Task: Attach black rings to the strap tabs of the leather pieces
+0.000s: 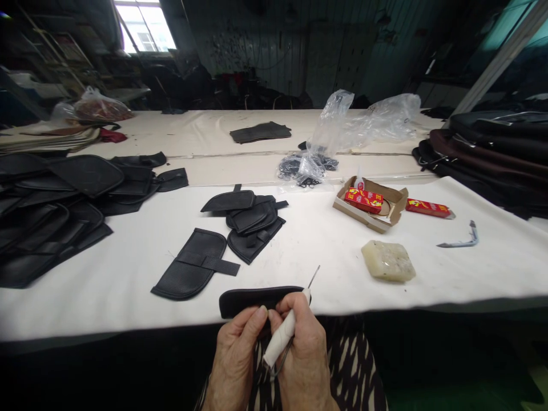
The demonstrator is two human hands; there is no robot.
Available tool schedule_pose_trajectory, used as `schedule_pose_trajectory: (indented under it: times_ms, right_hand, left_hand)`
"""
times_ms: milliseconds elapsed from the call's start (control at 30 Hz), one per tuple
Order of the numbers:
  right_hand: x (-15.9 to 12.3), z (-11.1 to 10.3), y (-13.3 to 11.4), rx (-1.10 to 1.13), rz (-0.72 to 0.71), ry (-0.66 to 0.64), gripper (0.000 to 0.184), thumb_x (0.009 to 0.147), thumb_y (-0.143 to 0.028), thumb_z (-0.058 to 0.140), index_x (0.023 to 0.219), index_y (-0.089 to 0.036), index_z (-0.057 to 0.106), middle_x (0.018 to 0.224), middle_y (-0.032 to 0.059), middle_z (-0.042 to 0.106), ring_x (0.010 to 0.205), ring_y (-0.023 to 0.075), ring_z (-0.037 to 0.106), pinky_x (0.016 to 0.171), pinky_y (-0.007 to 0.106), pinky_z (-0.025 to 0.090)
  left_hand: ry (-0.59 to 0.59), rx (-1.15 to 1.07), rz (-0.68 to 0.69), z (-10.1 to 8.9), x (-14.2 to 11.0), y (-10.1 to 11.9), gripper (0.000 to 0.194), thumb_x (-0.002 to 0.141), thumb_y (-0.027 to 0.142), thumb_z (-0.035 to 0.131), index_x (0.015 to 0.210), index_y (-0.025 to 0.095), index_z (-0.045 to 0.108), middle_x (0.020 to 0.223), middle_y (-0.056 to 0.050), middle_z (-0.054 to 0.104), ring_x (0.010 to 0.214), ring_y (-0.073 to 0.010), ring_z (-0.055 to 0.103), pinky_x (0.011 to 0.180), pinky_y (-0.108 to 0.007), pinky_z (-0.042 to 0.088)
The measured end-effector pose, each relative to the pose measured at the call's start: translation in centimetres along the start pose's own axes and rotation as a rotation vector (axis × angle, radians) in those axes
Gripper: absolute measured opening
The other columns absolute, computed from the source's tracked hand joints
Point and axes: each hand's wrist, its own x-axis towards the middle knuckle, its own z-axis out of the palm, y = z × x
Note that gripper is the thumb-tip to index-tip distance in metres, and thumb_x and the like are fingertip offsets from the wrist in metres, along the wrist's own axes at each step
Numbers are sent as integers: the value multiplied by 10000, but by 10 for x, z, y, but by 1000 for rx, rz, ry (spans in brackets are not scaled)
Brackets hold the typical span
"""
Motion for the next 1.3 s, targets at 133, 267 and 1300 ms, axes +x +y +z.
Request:
schedule_pose_trajectory:
  times_ms: [133,267,1300]
  right_hand:
    - [1,0,4,86,10,-19,114,845,-280,537,794,-219,455,685,-17,538,650,143,541,532,223,406]
    - [1,0,8,151,32,-67,94,823,-240,551,817,-220,459,677,-29,544,603,128,530,500,213,387]
    - [14,-30,0,-71,-1,-2,168,855,-321,517,740,-217,450,738,9,607,584,128,564,539,214,466]
  left_hand:
    - [3,45,-17,1,-2,11,332,753,436,630,584,150,621,566,17,499,565,-121,413,568,-222,372]
    - [-58,33,-82,-3,-3,16,318,731,444,652,617,148,632,580,11,534,578,-125,452,548,-215,363]
    - [-217,-145,-210,-14,9,8,259,800,349,603,703,113,647,726,-83,674,663,-174,615,686,-294,472]
